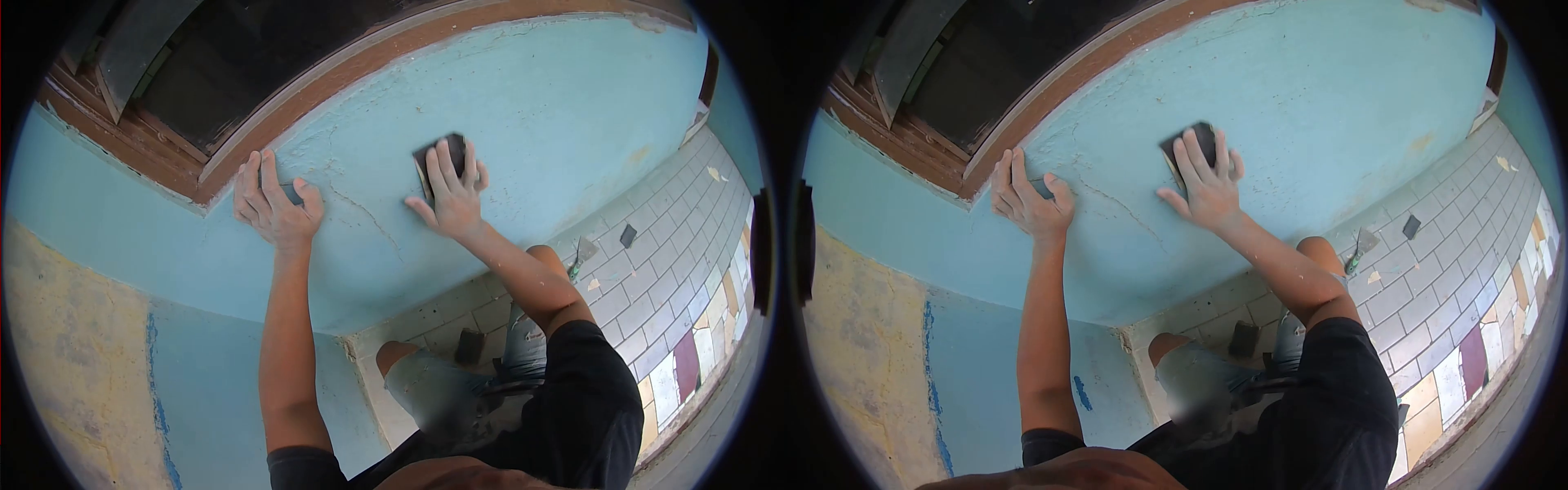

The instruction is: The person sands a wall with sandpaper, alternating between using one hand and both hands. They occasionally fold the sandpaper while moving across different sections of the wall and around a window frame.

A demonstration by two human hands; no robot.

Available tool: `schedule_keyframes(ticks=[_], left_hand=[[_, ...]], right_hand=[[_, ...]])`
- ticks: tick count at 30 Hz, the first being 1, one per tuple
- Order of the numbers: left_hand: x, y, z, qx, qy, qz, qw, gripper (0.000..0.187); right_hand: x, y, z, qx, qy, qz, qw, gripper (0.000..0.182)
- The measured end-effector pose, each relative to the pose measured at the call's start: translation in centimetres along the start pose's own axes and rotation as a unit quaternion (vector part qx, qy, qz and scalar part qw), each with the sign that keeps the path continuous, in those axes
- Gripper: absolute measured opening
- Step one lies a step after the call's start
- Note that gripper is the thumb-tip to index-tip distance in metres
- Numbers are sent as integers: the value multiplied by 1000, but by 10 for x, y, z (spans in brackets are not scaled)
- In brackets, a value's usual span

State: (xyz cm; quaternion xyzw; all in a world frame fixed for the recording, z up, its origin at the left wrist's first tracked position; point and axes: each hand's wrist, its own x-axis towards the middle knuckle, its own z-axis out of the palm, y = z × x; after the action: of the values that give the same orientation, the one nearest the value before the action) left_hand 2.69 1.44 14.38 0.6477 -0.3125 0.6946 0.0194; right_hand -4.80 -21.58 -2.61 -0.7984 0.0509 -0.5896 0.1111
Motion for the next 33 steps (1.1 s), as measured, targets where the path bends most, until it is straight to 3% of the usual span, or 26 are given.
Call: schedule_keyframes(ticks=[2, 5, 8, 9, 11, 15, 18, 21, 23, 25, 28, 30, 31, 33], left_hand=[[1, 1, -4, -2, -9, 2, 1000, 50], [0, 2, -5, -5, -12, -5, 1000, 50], [1, 0, -4, -11, -10, -4, 1000, 51], [1, 0, -2, -15, -10, -1, 1000, 52], [3, 0, 2, -12, 2, -3, 1000, 52], [1, 2, -3, -9, -14, -5, 1000, 53], [1, 1, -4, -17, -23, -9, 1000, 55], [3, 5, -4, -21, -21, -25, 999, 51], [2, 10, -5, -19, -13, -39, 999, 53], [7, 20, -2, -24, -4, -57, 998, 55], [8, 30, -4, -32, -21, -105, 994, 62], [9, 30, -6, -72, -18, -118, 990, 65], [9, 30, -8, -57, -15, -131, 990, 65], [10, 31, -10, -96, -35, -142, 984, 64]], right_hand=[[89, -15, -24, -31, 41, 17, 999, 84], [100, -21, -20, -18, 61, 29, 998, 83], [-57, 4, 10, -28, -29, -12, 999, 85], [-67, 4, -4, -43, -66, -51, 996, 87], [-56, 8, 11, -32, -39, -34, 998, 86], [90, -39, -27, 25, 12, 11, 1000, 80], [71, -46, -9, 12, 28, 1, 1000, 79], [-43, -26, 12, 37, -50, -86, 994, 75], [-41, -24, -1, 36, -64, -107, 992, 71], [-5, -26, -12, 27, -80, -127, 988, 68], [87, -46, -40, -2, -30, -108, 994, 58], [121, -53, -42, 103, 51, -118, 986, 52], [126, -52, -39, 113, 47, -134, 983, 52], [134, -45, -37, 207, 77, -156, 963, 62]])
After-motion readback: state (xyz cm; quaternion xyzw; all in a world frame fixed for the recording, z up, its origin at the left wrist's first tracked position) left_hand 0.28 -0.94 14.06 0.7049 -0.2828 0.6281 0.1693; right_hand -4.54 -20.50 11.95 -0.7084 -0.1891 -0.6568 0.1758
